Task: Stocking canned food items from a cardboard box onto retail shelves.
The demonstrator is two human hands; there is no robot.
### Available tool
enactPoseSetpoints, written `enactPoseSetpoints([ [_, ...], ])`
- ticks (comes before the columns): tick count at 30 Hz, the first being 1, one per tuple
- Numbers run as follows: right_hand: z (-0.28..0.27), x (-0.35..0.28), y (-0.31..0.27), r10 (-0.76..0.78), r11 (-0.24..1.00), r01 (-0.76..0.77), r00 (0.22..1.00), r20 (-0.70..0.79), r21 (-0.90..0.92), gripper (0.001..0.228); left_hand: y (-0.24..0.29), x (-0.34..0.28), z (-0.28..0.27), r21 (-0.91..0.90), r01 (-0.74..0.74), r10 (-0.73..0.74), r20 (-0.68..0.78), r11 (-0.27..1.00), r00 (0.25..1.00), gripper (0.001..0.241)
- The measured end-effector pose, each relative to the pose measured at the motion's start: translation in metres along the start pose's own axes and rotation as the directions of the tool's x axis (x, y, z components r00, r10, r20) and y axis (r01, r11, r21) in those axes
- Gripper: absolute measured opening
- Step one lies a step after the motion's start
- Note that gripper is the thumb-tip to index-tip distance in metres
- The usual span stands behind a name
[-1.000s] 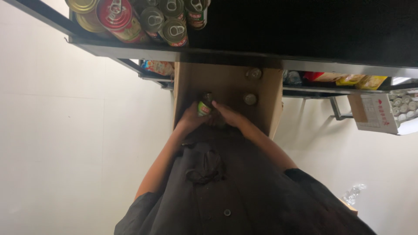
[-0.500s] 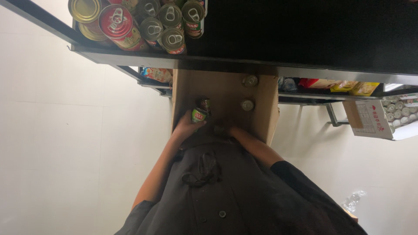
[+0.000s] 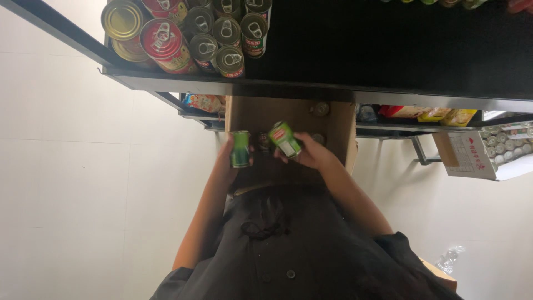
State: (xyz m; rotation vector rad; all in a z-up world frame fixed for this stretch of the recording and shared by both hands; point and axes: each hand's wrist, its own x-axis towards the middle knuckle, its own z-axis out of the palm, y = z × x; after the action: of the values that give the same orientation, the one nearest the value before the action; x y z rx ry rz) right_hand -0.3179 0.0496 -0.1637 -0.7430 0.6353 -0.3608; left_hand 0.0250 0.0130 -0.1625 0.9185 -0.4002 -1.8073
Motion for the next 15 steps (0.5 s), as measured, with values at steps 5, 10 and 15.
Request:
enactPoseSetpoints([
  [5, 0.08, 0.062, -0.18, -0.253, 0.96, 0.217, 0.944, 0.213, 0.177, 0.064, 0.044, -0.01, 0.043, -0.148, -0.135, 0.127, -0.065, 0.98, 0.99, 0.061],
  [10, 0.101, 0.083, -0.221, -0.499, 0.854, 0.507, 0.862, -0.087, 0.117, 0.065, 0.065, -0.017, 0.069, -0.051, -0.107, 0.105, -0.039, 0.993, 0.994, 0.06],
  [15, 0.089, 0.117, -0.243, -0.676, 0.727, 0.678, 0.678, -0.288, -0.108, 0.061, 0.07, -0.029, 0.077, -0.025, -0.16, 0.161, 0.04, 0.987, 0.986, 0.056],
])
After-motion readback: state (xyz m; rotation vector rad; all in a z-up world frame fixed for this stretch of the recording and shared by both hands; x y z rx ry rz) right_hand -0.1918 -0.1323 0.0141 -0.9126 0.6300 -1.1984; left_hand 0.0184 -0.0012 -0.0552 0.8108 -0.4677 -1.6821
